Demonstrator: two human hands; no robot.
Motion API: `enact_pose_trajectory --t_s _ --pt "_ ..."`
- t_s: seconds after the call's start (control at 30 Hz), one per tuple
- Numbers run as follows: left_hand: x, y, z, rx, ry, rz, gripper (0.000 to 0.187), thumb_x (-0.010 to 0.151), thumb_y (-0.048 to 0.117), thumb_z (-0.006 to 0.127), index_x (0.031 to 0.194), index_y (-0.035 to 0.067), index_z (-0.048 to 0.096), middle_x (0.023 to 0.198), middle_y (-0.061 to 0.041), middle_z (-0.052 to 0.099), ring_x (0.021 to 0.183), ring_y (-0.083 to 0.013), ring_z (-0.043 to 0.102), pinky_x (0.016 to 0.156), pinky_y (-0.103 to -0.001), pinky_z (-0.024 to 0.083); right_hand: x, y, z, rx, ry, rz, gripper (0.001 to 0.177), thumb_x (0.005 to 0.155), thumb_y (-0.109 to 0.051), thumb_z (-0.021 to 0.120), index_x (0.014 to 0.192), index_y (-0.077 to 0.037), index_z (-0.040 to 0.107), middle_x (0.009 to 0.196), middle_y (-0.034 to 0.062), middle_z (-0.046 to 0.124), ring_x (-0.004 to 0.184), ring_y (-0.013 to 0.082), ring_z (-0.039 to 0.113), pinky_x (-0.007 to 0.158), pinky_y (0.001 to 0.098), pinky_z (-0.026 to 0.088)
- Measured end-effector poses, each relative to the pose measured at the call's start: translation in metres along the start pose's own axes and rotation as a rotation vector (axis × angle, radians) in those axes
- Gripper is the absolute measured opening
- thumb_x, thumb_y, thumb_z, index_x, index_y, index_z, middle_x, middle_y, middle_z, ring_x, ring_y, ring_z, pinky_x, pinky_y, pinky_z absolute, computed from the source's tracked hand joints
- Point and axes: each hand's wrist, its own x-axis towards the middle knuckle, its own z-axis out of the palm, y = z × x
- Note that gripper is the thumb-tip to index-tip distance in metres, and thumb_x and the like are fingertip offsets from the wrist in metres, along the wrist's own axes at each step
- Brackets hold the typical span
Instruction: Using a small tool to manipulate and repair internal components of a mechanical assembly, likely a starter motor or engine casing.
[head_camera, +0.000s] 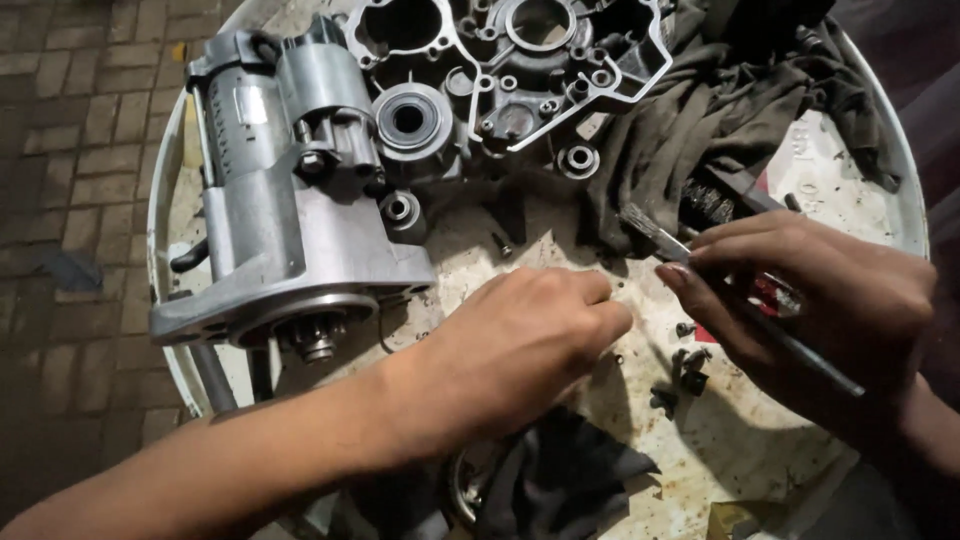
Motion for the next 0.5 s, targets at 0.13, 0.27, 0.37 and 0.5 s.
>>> enact_pose_trajectory --t_s 0.13,0.27,0.37,0.5 --pt "-0.006 -0.006 0.002 -0.007 -0.013 -0.055 0.013 0.092 0.0 0.065 0.081 0.002 0.06 0.077 -0.006 0.054 0.068 -0.0224 0.055 0.06 -0.039 0.053 0.003 -0.005 -0.001 0.046 -0.063 0.014 0.014 0.086 0.002 0.084 0.087 0.007 0.071 0.089 0.019 0.075 0.079 0.0229 0.075 0.069 0.0279 0.059" --pt "-0.014 -0.011 0.002 0.027 0.064 -0.084 0.015 0.091 -0.014 0.052 0.085 0.0 0.051 0.08 -0.014 0.052 0.063 -0.0329 0.058 0.047 -0.048 0.048 -0.003 0.0 0.002 0.067 -0.094 0.065 0.018 0.081 -0.005 0.083 0.079 0.005 0.068 0.084 0.0165 0.074 0.071 0.0202 0.073 0.062 0.0261 0.056" --pt "-0.015 -0.011 -0.001 -0.054 0.128 -0.075 0.015 0.092 -0.015 0.053 0.091 -0.001 0.052 0.081 -0.014 0.052 0.06 -0.0302 0.056 0.046 -0.044 0.047 -0.011 0.005 0.003 0.043 -0.121 0.078 0.021 0.079 -0.008 0.083 0.076 0.001 0.065 0.083 0.0119 0.072 0.066 0.0167 0.07 0.058 0.0254 0.052" --pt "-0.017 -0.016 0.0 -0.062 0.176 -0.036 0.024 0.084 0.003 0.069 0.099 0.003 0.05 0.092 -0.016 0.053 0.074 -0.0365 0.058 0.056 -0.048 0.048 -0.011 0.003 0.008 0.093 -0.182 0.056 0.023 0.081 -0.008 0.078 0.072 -0.003 0.058 0.079 0.0078 0.069 0.061 0.0157 0.065 0.056 0.0249 0.05"
